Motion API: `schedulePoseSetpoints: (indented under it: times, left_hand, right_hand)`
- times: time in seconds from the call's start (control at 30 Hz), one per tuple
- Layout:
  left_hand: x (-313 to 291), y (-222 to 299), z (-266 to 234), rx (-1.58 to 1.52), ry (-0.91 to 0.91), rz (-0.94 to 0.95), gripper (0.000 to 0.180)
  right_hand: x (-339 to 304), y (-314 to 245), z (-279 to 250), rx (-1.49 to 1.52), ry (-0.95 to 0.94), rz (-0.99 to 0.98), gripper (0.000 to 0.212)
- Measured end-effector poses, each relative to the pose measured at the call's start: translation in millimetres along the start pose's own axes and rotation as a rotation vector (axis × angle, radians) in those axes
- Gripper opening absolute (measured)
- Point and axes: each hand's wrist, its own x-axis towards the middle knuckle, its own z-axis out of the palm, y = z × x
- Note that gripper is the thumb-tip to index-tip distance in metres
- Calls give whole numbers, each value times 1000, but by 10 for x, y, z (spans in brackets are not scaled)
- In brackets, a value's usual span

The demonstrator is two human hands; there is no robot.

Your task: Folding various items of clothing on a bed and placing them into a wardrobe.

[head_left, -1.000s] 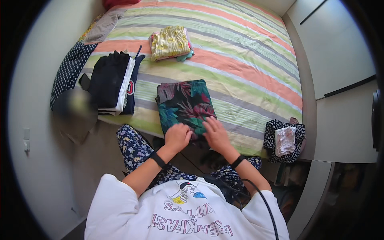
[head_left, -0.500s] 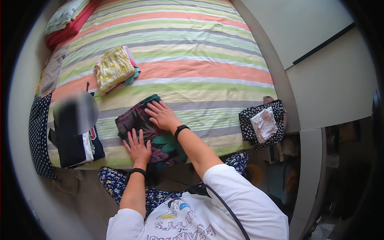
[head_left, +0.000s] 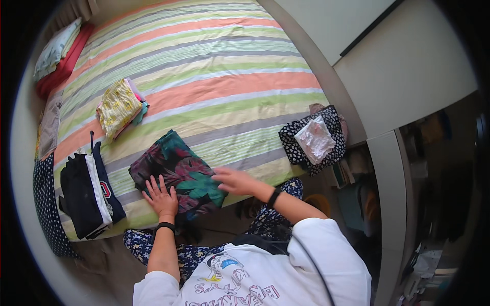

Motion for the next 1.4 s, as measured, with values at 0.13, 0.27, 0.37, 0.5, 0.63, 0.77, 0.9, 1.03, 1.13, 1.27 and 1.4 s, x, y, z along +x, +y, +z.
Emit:
schedulePoseSetpoints:
  times: [0.13, 0.27, 0.37, 0.5, 0.63, 0.77, 0.9, 1.03, 1.13, 1.27, 1.4]
  left_hand:
    - [-9, -31, -23, 3, -35, -2, 65]
    - [-31, -78, -55, 27, -37, -1, 65]
    - [0, -43, -103, -6, -149, -18, 66]
    - [-121, -58, -186, -260, 46, -89, 76]
    - [-205, -159, -71, -630, 192, -594, 85]
    - [-166, -525, 231, -1143, 74, -1067, 64]
    - [-167, -557, 120, -1744, -182, -1172, 44]
    - [-200, -436, -178, -1796, -294, -1205, 40]
    - [-367, -547, 37, -1990, -425, -1148, 43]
    - [-265, -382, 9, -1982, -444, -1140, 39]
    - [-289, -341, -169, -1962, -422, -1142, 41]
  right_hand:
    - [-579, 100, -914, 10, 613, 325, 21]
    - [-1268, 513, -1475, -181, 1110, 708, 21]
    - [-1889, 1079, -1538, -569, 1263, 1030, 39]
    - [-2073, 1337, -1591, 655, 1370, 1292, 44]
    - [-1941, 1259, -1618, 1117, 1536, 1094, 43]
    - [-1925, 1461, -1747, 1283, 1473, 1045, 39]
    - [-1489, 1125, -1903, 1121, 1399, 979, 35]
    - [-789, 728, -1901, 977, 1262, 621, 41]
    - [-105, 336, -1844, 1091, 1083, 579, 40]
    - [419, 180, -1658, 1248, 849, 452, 38]
    - [671, 474, -925, 1447, 542, 818, 56]
